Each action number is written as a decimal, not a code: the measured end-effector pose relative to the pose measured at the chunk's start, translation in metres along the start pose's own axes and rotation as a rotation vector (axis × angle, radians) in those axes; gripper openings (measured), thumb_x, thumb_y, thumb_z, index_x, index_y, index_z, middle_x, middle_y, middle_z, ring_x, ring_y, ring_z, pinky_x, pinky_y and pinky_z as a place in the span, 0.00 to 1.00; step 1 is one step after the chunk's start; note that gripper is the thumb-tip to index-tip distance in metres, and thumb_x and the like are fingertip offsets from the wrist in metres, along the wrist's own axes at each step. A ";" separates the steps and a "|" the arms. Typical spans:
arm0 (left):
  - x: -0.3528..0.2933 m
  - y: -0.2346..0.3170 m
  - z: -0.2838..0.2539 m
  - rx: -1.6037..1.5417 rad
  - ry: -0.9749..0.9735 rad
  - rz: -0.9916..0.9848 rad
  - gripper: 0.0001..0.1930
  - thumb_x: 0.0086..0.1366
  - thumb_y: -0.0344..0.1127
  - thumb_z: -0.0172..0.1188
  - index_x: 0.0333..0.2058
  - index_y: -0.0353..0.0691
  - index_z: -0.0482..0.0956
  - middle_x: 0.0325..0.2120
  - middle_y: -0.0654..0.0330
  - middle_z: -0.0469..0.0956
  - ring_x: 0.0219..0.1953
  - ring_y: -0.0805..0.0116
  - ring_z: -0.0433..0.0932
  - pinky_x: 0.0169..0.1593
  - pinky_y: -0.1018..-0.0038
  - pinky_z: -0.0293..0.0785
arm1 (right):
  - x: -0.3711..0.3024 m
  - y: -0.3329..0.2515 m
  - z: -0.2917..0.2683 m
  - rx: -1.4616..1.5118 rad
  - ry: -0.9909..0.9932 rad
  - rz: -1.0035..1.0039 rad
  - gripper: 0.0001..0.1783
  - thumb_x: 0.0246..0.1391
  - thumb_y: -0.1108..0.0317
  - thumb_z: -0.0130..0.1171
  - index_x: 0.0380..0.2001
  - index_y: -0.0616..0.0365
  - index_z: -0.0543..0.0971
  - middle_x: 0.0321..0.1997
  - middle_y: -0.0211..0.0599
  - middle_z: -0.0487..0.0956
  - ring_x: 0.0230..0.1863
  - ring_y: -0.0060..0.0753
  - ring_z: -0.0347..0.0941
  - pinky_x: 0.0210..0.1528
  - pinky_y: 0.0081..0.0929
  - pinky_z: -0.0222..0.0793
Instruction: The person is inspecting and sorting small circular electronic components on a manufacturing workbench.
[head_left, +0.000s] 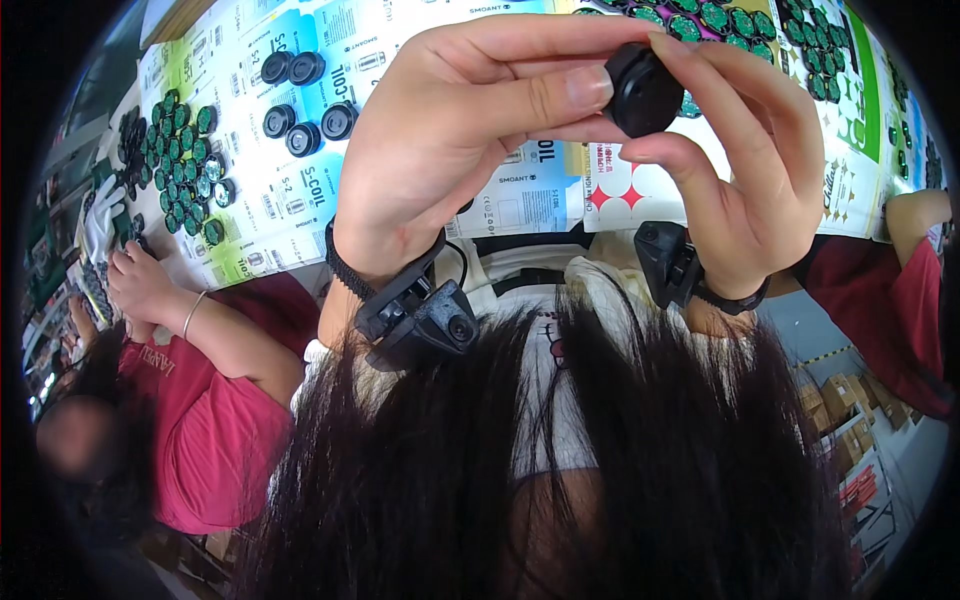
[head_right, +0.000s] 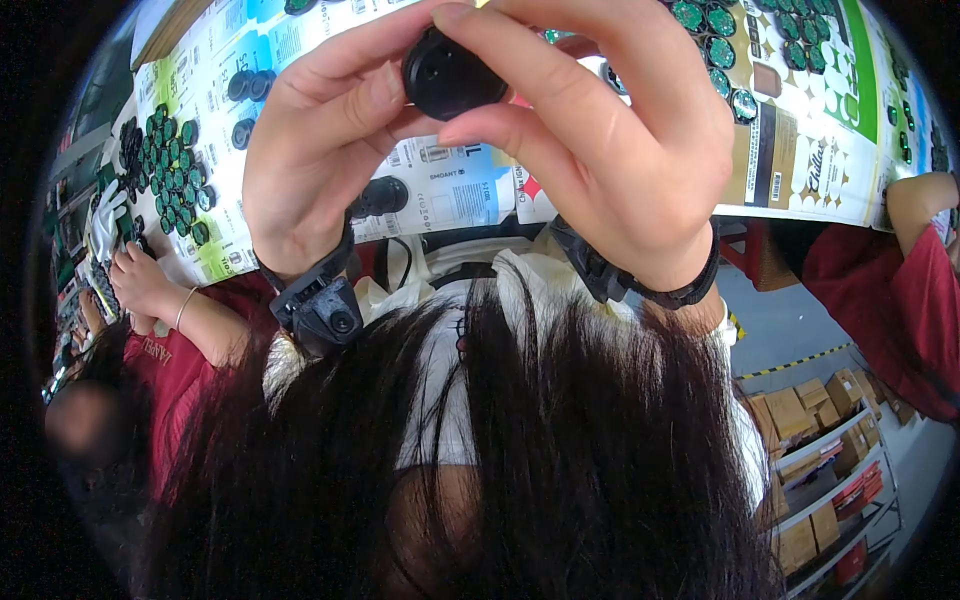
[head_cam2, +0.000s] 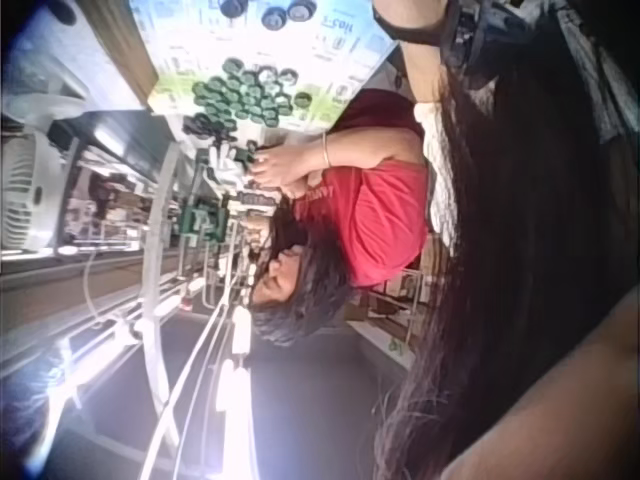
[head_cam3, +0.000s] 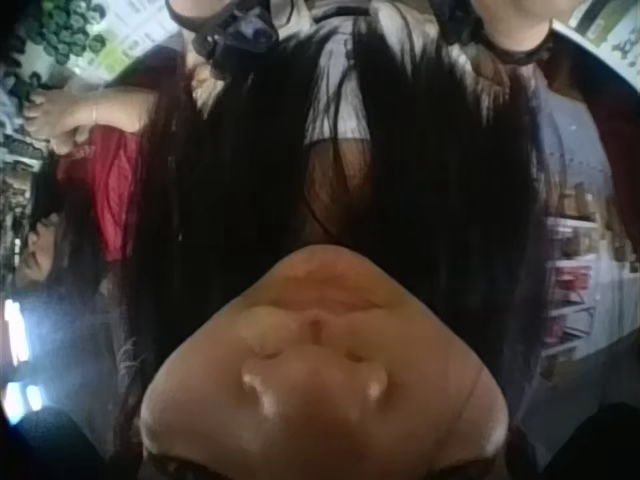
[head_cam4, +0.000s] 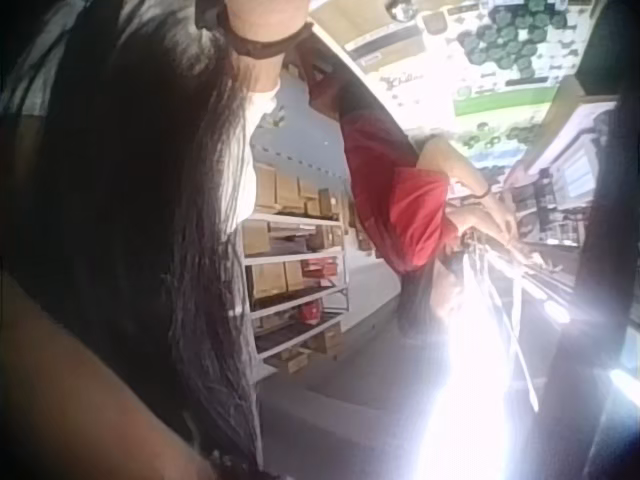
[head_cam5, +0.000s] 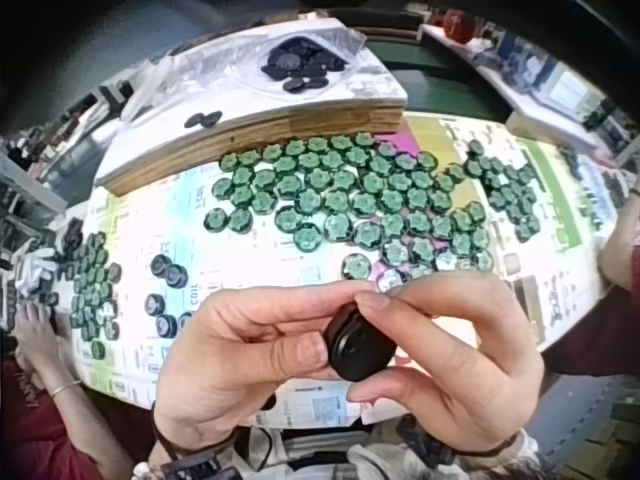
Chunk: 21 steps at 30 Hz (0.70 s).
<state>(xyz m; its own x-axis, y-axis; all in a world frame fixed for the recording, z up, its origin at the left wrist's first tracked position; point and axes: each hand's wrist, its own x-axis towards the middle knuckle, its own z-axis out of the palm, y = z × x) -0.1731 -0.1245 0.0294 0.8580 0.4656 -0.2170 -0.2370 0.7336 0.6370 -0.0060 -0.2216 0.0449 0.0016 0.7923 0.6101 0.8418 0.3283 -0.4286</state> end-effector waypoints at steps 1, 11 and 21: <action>0.000 -0.001 0.000 -0.001 0.000 -0.001 0.21 0.63 0.23 0.53 0.55 0.26 0.65 0.48 0.45 0.73 0.47 0.60 0.76 0.51 0.71 0.74 | 0.000 0.000 0.000 -0.002 0.003 -0.002 0.30 0.30 0.67 0.70 0.43 0.65 0.79 0.42 0.41 0.75 0.41 0.34 0.74 0.40 0.25 0.72; -0.007 -0.003 0.008 0.161 0.177 0.029 0.17 0.62 0.22 0.54 0.51 0.26 0.70 0.45 0.48 0.76 0.45 0.66 0.76 0.50 0.75 0.74 | -0.002 0.001 0.008 0.010 -0.003 0.009 0.29 0.30 0.70 0.71 0.43 0.63 0.80 0.42 0.40 0.76 0.40 0.32 0.74 0.37 0.23 0.72; 0.004 -0.015 0.018 0.542 0.313 0.438 0.10 0.63 0.19 0.49 0.43 0.26 0.73 0.35 0.57 0.77 0.38 0.74 0.76 0.43 0.81 0.72 | -0.004 -0.009 0.039 0.764 0.019 0.579 0.22 0.50 0.82 0.59 0.50 0.70 0.71 0.47 0.43 0.75 0.45 0.30 0.75 0.44 0.24 0.74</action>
<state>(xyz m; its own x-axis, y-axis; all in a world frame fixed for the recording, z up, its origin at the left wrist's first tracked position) -0.1576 -0.1422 0.0323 0.5493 0.8356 -0.0092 -0.1993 0.1417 0.9696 -0.0341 -0.2075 0.0205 0.3211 0.9307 0.1751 0.1285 0.1404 -0.9817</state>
